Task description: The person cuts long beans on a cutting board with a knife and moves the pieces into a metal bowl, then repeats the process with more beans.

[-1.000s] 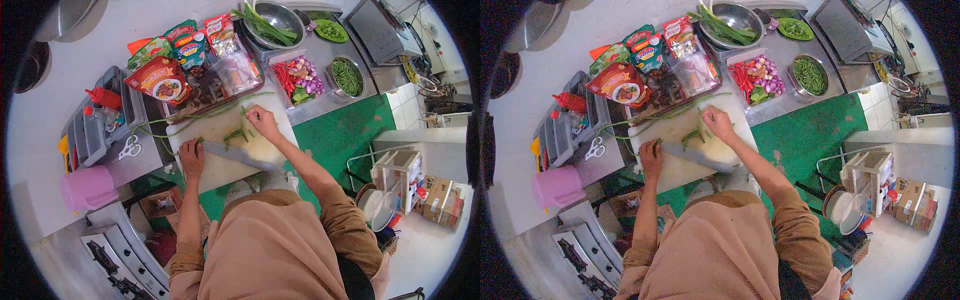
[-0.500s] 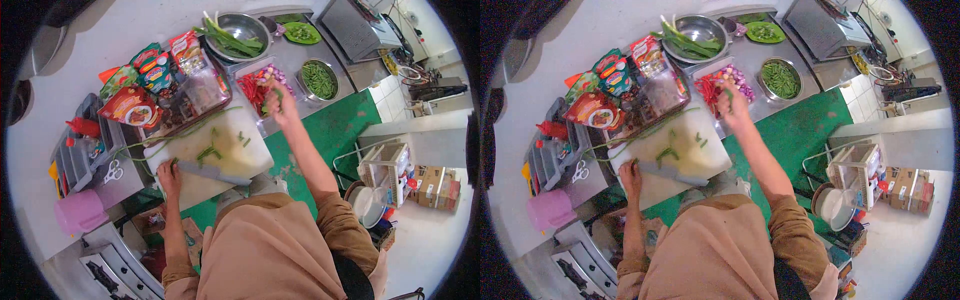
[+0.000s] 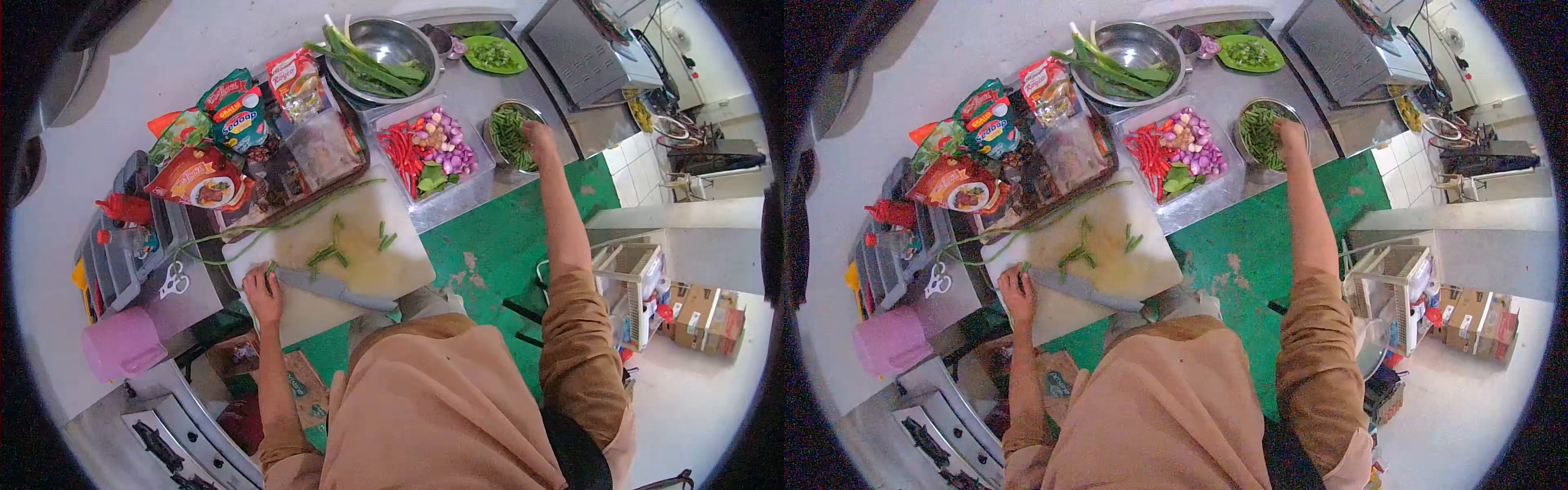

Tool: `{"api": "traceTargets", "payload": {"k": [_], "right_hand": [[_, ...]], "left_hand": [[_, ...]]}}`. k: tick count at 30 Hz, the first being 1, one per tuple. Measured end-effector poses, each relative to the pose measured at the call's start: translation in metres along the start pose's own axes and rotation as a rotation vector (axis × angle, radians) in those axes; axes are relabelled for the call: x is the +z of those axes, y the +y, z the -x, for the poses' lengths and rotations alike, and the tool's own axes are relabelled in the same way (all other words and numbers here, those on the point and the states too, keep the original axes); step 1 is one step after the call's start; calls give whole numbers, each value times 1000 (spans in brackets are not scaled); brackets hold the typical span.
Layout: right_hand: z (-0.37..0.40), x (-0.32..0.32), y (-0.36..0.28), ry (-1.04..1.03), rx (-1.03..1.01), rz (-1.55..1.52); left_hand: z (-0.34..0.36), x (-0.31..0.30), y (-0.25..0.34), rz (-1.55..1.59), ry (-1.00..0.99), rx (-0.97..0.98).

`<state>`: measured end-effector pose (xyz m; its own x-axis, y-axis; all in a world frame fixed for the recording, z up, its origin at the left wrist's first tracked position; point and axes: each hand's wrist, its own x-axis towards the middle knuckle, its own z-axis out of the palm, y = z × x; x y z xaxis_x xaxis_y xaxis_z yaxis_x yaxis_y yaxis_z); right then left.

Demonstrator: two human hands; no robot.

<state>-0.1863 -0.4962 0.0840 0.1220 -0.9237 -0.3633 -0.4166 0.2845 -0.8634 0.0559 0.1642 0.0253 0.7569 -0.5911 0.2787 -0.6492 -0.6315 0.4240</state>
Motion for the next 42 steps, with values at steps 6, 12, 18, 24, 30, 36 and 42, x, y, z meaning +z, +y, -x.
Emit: {"api": "traceTargets", "payload": {"k": [6,12,18,24,30,36,42], "right_hand": [[85,12,-26,126,-717,244],[284,77,33,-573,-1124,510],[316,129,87,-578,-1371,822],[306,129,117,-699,-1426,834],[315,135,113,-692,-1325,817],[315,117,70,-417,-1095,410],[212,26,-21,139,-896,366]], "left_hand": [[1,1,-2,3,-21,-28],[2,2,-5,-27,-8,-20],[0,0,-2,1,15,5],[1,-2,1,29,40,7],[2,-2,0,41,35,-1],[1,0,-5,30,53,57],[-1,-2,-2,44,64,90]]}}
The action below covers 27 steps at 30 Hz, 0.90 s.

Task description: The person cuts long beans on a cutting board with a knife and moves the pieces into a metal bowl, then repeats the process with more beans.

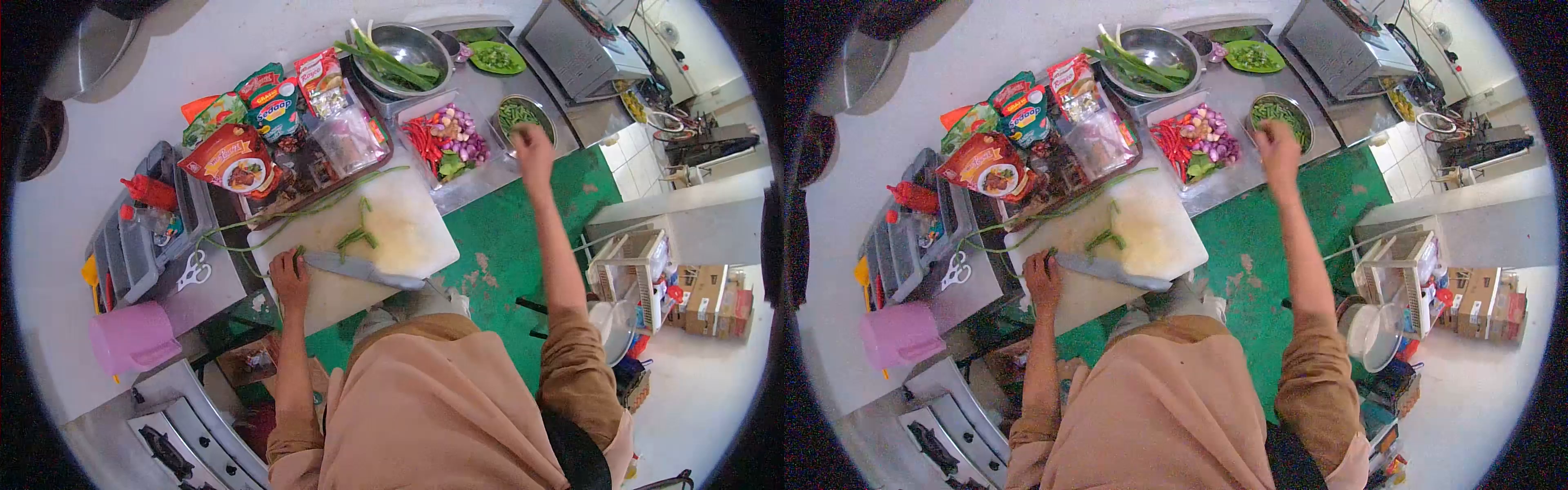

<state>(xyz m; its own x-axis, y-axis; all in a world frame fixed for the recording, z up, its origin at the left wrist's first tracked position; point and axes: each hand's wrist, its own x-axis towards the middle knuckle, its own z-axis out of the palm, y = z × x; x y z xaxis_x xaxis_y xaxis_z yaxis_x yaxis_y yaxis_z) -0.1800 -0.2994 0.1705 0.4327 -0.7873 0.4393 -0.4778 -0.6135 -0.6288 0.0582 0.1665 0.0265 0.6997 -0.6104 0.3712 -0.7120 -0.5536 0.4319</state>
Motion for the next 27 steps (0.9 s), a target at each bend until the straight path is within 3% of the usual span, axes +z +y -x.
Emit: {"api": "traceTargets", "payload": {"k": [2,5,9,11,13,14,17,20,22,27], "right_hand": [[-39,-9,56,19,-40,218],[-69,-15,96,11,-1,307],[-68,-6,71,119,5,296],[-38,9,12,72,-226,172],[15,48,-27,-106,-210,-22],[43,61,-62,-193,-425,-44],[110,130,-92,-693,-411,-214],[139,173,-103,-704,-388,-221],[145,185,-105,-674,-672,-67],[150,178,-95,-805,-798,29]], "left_hand": [[2,-1,1,3,-5,-12],[1,-2,1,-4,0,-20],[2,0,0,1,9,-25],[3,0,-1,-6,4,-36],[3,1,0,6,19,-35],[3,1,-1,3,19,-39],[3,2,-3,-17,5,-49],[2,-2,-1,-15,-34,-64],[3,-1,0,4,-14,-60],[4,0,1,5,24,-52]]}}
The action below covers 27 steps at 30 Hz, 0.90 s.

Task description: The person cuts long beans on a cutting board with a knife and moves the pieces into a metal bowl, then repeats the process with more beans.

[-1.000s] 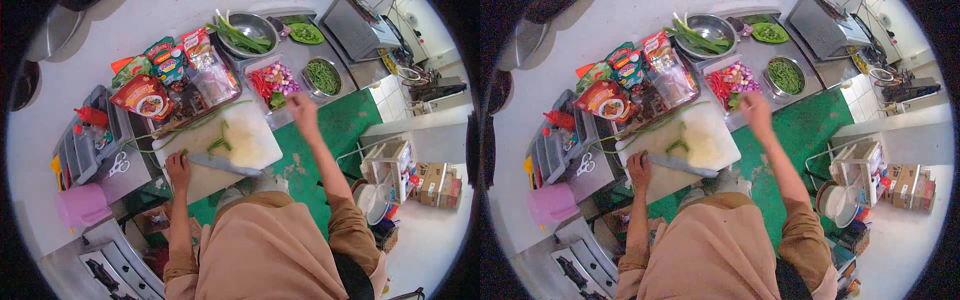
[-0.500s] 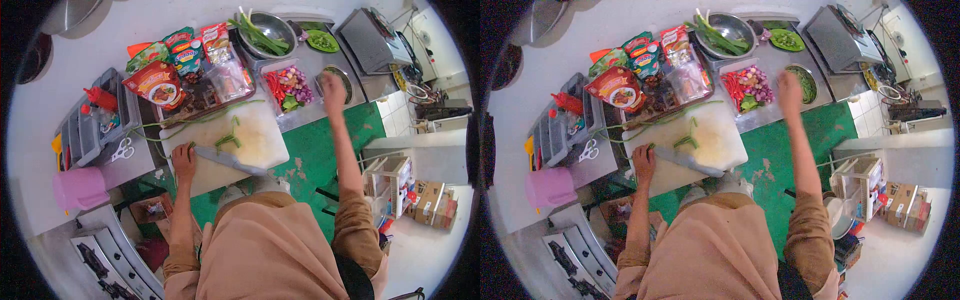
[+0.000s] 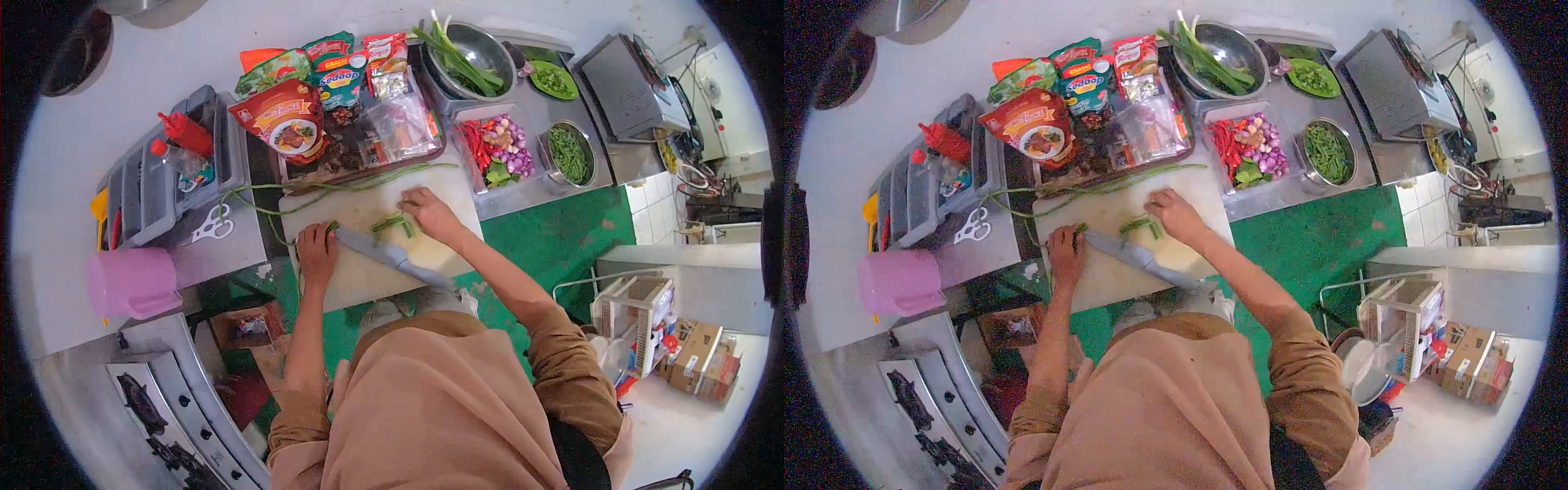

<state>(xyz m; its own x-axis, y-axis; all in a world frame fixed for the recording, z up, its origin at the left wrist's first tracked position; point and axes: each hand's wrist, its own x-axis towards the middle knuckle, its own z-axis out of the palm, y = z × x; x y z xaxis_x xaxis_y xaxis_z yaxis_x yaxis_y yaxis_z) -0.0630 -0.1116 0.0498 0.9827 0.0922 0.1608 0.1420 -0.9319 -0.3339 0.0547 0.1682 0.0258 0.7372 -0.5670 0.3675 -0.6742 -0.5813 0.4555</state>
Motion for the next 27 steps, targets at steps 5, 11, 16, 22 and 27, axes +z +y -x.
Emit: {"api": "traceTargets", "payload": {"k": [5,11,16,22,27], "right_hand": [[7,3,0,9,15,44],[-4,-8,-3,-11,117,20],[-15,-4,-1,-28,273,82],[-22,2,5,-68,352,167],[-11,-23,14,145,455,-118]], "left_hand": [[0,1,-3,18,-10,5],[0,0,-4,19,-29,7],[-1,2,-5,25,-27,7],[-1,2,-4,25,-15,24],[0,2,-2,-2,-15,10]]}}
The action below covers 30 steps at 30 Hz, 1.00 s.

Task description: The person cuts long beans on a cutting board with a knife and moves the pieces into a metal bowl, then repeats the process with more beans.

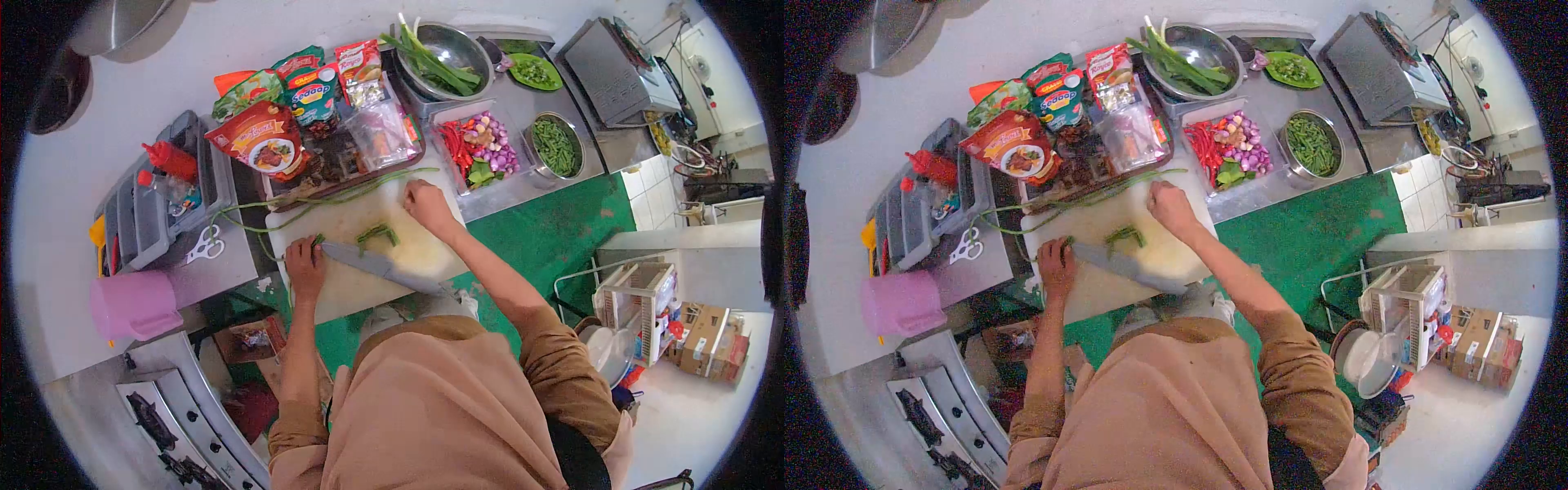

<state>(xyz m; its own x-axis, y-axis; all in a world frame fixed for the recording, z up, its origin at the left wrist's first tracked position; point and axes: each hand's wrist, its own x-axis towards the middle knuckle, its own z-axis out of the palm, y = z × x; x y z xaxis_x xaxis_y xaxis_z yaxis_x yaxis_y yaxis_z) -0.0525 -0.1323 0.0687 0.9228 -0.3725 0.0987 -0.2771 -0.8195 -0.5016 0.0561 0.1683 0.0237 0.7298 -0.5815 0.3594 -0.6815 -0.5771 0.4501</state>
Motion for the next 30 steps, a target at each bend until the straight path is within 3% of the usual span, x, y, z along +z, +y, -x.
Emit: {"api": "traceTargets", "payload": {"k": [2,4,6,8,9,11,13,17,19,20,22,24,27,28,30], "right_hand": [[2,-36,2,36,88,-160],[9,-73,13,76,401,-799],[8,-108,66,132,487,-870],[10,-150,117,319,625,-923],[13,-166,139,444,559,-1029],[16,-197,186,554,687,-827],[22,-210,237,649,614,-829],[25,-223,288,601,750,-714],[25,-228,270,723,590,-186],[22,-229,245,732,477,-141],[10,-217,184,624,439,-201],[13,-177,115,503,237,-220],[26,-107,37,38,-112,-227],[27,-65,45,-30,-343,-194],[33,-27,18,-213,-358,-202]], "left_hand": [[0,2,-1,9,6,0],[-1,1,-2,6,-48,-41],[-1,1,-2,1,-41,-24],[-2,0,3,-41,-10,-4],[-3,0,4,-37,-9,-2],[-2,0,2,-44,-42,-32],[-4,-2,6,-25,-33,-19],[-3,0,4,-9,1,-3],[-3,1,4,-30,-13,-15],[-4,0,3,-52,-24,-20],[-5,-2,7,-36,-19,-29],[-5,-3,8,-24,-18,-50],[-4,-3,7,-60,-35,-63],[-4,-3,9,-63,-32,-68],[-4,-4,10,20,7,-58]]}}
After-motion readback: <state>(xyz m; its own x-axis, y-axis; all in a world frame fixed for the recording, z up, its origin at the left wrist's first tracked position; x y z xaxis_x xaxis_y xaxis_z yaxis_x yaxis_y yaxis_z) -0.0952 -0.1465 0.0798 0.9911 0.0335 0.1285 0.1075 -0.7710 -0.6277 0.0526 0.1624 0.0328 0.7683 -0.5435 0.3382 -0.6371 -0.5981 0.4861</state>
